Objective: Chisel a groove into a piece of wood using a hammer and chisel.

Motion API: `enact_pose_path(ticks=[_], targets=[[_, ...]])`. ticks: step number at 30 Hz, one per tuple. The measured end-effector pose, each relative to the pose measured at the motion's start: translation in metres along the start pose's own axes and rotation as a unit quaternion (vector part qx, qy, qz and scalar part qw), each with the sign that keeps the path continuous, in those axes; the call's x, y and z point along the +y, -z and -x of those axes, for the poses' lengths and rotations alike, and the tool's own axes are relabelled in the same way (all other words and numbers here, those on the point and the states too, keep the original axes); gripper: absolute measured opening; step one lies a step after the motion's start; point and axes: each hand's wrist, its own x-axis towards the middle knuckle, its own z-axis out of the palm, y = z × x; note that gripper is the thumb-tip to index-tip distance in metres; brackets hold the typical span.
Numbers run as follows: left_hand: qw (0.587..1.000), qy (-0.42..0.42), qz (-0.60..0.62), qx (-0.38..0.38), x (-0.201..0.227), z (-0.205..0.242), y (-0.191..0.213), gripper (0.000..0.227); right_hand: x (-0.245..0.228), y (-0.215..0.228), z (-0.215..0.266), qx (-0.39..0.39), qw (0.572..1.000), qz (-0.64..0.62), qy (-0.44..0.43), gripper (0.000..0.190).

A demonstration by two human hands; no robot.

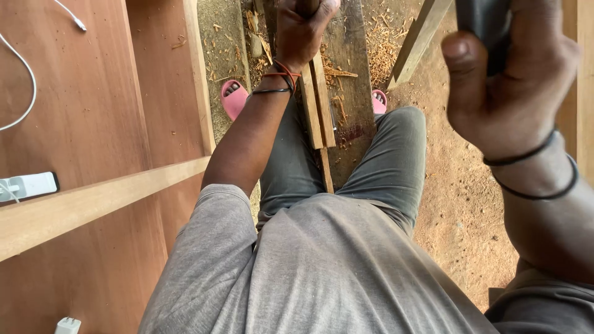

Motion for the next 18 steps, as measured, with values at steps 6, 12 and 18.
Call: enact_pose_path(ticks=[6,12,18], targets=[[0.997,0.068,0.043,-0.005,-0.018,0.015,0.002,0.025,-0.017,-0.021,-0.017,-0.131,0.984,0.120,-0.004,0.036],[0.994,-0.102,0.034,0.006,0.029,0.022,-0.005,0.007,-0.005,-0.030,0.021,-0.186,0.977,0.034,-0.099,0.042],[0.987,-0.035,-0.149,-0.040,-0.098,0.034,0.025,0.014,-0.005,-0.029,0.042,-0.149,0.976,-0.028,-0.158,0.045]])
